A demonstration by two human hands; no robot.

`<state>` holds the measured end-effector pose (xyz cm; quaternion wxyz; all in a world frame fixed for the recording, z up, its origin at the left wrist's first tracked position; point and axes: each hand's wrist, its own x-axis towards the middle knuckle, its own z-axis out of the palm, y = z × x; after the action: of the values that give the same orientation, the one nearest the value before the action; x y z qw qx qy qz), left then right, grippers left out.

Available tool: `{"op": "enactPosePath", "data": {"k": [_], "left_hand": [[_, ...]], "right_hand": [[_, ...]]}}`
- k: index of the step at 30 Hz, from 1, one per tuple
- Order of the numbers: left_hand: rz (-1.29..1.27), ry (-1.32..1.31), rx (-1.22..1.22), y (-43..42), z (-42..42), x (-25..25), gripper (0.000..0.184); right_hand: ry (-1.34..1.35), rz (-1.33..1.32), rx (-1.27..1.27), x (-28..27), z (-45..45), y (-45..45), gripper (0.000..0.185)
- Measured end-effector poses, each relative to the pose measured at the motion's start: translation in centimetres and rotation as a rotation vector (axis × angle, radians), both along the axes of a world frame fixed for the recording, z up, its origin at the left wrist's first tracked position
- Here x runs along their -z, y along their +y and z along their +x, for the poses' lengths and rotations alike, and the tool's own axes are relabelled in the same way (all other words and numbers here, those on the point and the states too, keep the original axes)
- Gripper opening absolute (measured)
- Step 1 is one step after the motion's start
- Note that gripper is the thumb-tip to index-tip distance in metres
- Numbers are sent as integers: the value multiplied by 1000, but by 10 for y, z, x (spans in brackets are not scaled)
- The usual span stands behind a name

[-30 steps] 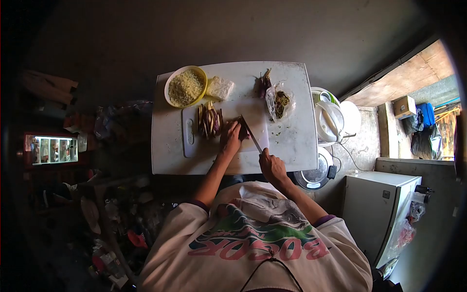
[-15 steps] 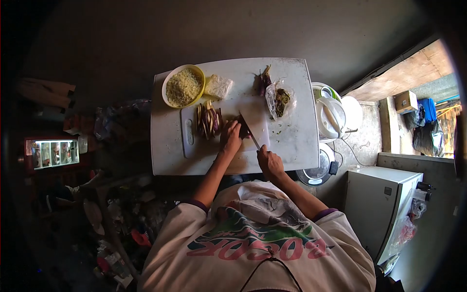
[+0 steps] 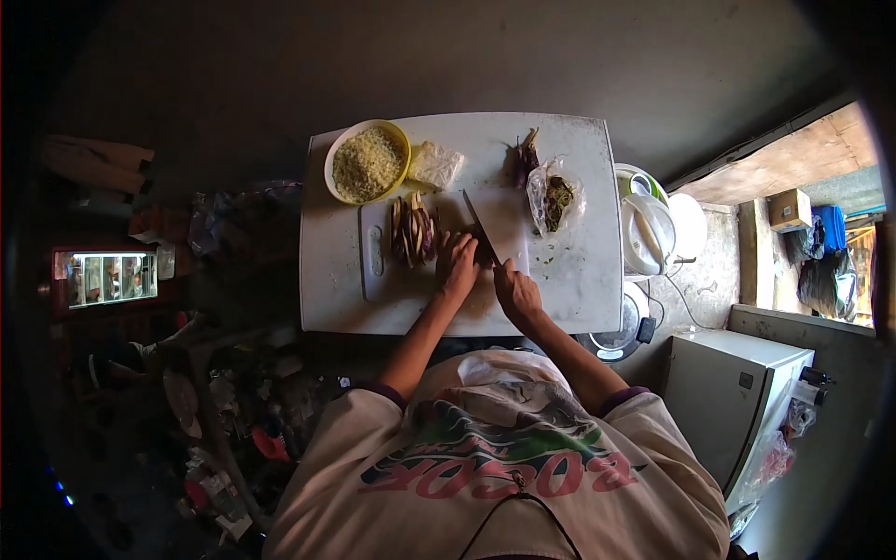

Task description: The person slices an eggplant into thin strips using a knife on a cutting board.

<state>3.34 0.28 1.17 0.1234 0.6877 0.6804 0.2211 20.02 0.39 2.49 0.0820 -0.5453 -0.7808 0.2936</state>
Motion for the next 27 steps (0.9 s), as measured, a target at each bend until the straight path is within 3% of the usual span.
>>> {"op": "enactPosePath", "data": {"k": [7,9,12,22,27], "left_hand": [[45,193,42,7,3,-12,39],[15,152,41,9,3,-13,39],[-2,88,16,5,5,-8,40],[-12,-29,-18,4,4,0,46],[-51,50,4,4,-2,6,50]], "right_hand": [[36,33,11,-12,6,-9,33],[80,-8,40,-20,21,-26,25],[19,99,-2,-15,30,-38,26],[75,66,41,13,12,-6,25],[114,65,25,-1,29,-37,23]]}}
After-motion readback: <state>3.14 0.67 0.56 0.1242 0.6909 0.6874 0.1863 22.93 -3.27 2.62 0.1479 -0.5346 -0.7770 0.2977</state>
